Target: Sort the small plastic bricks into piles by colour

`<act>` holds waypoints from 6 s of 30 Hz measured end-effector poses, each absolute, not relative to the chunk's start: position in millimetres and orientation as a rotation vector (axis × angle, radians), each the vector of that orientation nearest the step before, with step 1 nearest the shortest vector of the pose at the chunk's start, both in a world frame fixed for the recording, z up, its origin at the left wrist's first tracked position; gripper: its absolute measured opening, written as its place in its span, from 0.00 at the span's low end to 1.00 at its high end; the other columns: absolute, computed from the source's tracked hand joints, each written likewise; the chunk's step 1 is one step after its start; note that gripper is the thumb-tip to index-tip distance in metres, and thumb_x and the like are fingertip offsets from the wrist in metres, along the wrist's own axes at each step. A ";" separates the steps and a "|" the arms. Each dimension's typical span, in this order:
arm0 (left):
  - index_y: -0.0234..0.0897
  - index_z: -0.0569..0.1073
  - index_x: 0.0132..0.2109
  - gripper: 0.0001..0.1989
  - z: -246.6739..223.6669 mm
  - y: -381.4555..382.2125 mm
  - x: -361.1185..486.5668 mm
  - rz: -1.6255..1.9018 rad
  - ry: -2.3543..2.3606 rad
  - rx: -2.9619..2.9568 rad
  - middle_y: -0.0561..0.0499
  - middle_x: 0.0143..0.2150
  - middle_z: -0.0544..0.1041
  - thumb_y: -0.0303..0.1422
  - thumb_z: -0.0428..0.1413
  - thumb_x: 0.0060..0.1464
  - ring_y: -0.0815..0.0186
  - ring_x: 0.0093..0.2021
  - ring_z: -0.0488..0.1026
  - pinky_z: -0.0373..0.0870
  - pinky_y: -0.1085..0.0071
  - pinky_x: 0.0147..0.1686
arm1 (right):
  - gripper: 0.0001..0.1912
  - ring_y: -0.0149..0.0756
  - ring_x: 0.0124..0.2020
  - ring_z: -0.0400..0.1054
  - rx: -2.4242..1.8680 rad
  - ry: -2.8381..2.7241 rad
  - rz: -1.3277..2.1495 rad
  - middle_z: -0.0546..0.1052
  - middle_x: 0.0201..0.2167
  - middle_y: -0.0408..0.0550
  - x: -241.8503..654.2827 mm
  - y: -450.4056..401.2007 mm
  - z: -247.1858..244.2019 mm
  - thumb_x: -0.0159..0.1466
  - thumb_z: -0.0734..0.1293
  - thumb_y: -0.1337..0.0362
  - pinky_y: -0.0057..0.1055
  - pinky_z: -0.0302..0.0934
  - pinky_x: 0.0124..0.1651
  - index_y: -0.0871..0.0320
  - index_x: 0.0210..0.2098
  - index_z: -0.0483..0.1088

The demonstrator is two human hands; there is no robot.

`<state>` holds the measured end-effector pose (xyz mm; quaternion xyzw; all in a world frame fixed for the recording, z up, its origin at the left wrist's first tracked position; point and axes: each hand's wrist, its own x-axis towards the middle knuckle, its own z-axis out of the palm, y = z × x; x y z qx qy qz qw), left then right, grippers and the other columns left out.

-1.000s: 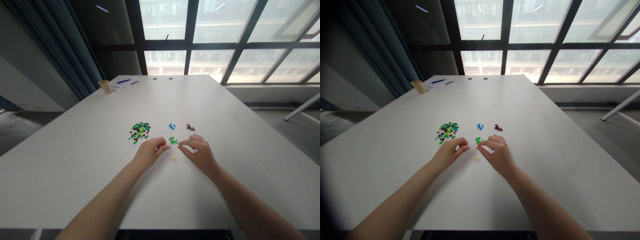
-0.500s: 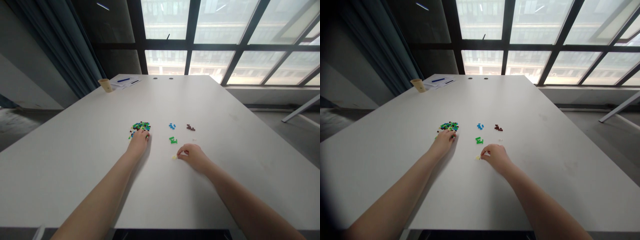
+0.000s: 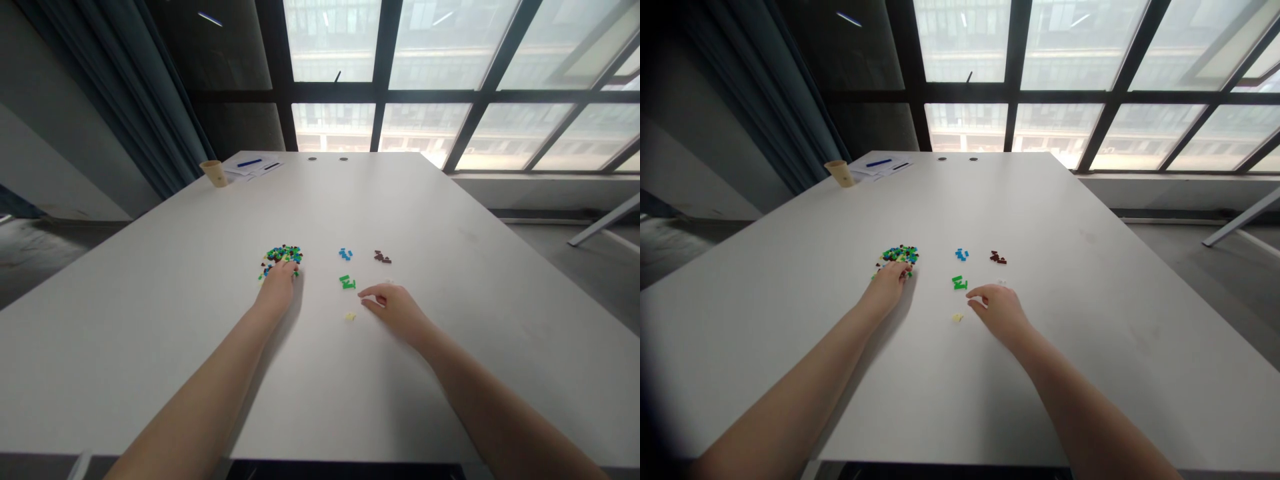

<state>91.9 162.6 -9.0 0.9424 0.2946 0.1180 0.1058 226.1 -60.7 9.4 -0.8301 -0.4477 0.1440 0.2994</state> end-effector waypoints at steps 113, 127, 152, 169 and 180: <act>0.34 0.72 0.39 0.14 9.9 158.5 87.5 0.370 0.981 2.686 0.42 0.40 0.72 0.36 0.46 0.53 0.57 0.42 0.68 0.63 0.62 0.45 | 0.13 0.37 0.34 0.64 -2.532 -0.683 -0.117 0.71 0.30 0.48 311.9 -67.4 -19.4 0.58 0.63 0.57 0.32 0.53 0.37 0.54 0.34 0.78; 0.34 0.72 0.39 0.13 12.1 159.9 87.1 0.372 0.971 2.709 0.43 0.41 0.73 0.34 0.45 0.53 0.59 0.43 0.68 0.63 0.64 0.46 | 0.15 0.40 0.41 0.66 -2.638 -0.687 0.013 0.74 0.38 0.49 313.0 -72.1 -13.2 0.60 0.60 0.60 0.35 0.54 0.41 0.49 0.40 0.76; 0.34 0.71 0.35 0.09 -4.0 167.7 88.1 0.344 1.054 2.780 0.39 0.41 0.69 0.28 0.47 0.50 0.55 0.42 0.67 0.63 0.62 0.43 | 0.19 0.39 0.40 0.65 -2.596 -0.762 -0.047 0.73 0.34 0.48 297.0 -64.4 -5.3 0.58 0.58 0.66 0.35 0.52 0.42 0.49 0.46 0.73; 0.39 0.75 0.41 0.15 0.2 160.0 90.5 0.282 0.945 2.862 0.43 0.42 0.70 0.30 0.45 0.54 0.55 0.44 0.66 0.63 0.63 0.40 | 0.16 0.36 0.35 0.65 -2.341 -0.966 -0.057 0.72 0.28 0.45 261.2 -65.6 11.3 0.58 0.58 0.65 0.34 0.52 0.43 0.52 0.39 0.75; 0.35 0.71 0.37 0.11 6.0 135.8 101.1 0.636 0.687 2.568 0.45 0.37 0.74 0.27 0.44 0.54 0.62 0.39 0.69 0.66 0.62 0.43 | 0.13 0.35 0.32 0.63 -2.212 -1.036 -0.113 0.70 0.25 0.45 248.5 -65.8 19.4 0.58 0.60 0.65 0.33 0.54 0.40 0.54 0.37 0.75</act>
